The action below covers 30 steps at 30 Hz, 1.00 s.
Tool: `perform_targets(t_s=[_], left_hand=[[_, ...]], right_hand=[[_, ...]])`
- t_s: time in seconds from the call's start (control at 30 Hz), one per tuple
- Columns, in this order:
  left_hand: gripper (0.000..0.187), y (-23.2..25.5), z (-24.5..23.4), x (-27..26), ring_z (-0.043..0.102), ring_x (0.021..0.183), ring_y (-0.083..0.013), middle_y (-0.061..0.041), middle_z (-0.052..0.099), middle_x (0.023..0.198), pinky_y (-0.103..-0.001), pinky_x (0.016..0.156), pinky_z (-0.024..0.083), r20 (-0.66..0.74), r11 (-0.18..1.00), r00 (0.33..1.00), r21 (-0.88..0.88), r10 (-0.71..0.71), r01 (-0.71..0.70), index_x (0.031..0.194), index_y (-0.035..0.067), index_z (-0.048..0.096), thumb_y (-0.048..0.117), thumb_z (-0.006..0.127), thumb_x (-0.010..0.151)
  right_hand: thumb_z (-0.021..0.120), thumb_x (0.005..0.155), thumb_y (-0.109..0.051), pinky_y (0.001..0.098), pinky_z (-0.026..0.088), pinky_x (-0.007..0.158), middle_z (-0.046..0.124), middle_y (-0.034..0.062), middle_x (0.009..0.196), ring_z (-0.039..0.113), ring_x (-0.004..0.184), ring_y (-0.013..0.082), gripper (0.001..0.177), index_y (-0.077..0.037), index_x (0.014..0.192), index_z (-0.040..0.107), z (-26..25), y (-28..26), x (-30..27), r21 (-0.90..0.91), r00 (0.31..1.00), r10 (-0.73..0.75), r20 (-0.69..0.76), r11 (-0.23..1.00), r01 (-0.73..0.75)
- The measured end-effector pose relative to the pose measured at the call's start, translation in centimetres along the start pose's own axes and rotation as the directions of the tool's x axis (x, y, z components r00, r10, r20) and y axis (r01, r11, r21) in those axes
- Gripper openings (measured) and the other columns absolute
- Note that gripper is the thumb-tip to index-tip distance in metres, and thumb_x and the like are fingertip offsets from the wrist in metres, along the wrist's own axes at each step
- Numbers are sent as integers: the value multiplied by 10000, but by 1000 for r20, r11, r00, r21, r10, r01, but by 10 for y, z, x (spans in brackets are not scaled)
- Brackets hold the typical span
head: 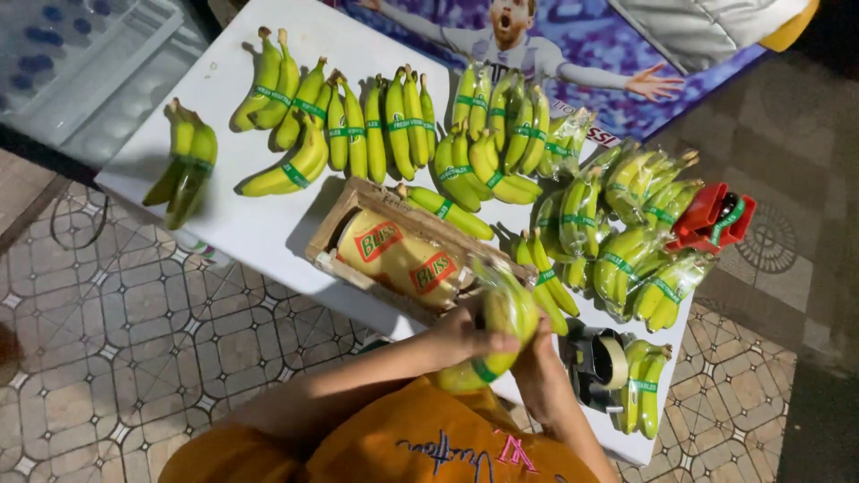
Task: Wrapping bunches of bananas in plastic film for retail packaging
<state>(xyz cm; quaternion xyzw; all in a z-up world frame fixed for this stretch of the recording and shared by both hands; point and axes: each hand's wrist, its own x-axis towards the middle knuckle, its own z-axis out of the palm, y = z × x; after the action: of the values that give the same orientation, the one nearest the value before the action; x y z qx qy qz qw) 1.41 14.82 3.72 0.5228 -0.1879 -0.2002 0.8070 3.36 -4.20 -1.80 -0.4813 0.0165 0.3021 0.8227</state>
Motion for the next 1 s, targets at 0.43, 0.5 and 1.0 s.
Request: perform_targets(t_s=[0.43,0.5,1.0], left_hand=[[823,52,-115,-13,591,1180,-246,-122,567,1276,-358,967,551,-659,980,728,-177,-188,94,1379,96,383,333,796,707],[911,53,-128,-16,564,1212,-259,-132,518,1294,-362,977,571,-564,981,809,-177,-165,77,1420,83,324,260,833,685],[761,170,-384,49,640,1132,-189,-37,630,1251,-305,892,611,-882,940,459,61,-107,336,1360,129,457,470,707,728]], right_hand=[[662,730,-36,429,531,1016,231,133,1503,594,1218,295,1158,-231,1636,-33,121,5,98,-371,941,202,-272,880,-297],[643,737,-38,428,521,1000,544,216,1295,612,1088,320,1145,-231,1652,-19,123,4,103,-269,957,166,-237,936,-229],[629,936,-254,357,527,919,594,109,1356,618,1135,241,411,-90,1306,559,43,87,110,-907,783,-519,-342,400,-131]])
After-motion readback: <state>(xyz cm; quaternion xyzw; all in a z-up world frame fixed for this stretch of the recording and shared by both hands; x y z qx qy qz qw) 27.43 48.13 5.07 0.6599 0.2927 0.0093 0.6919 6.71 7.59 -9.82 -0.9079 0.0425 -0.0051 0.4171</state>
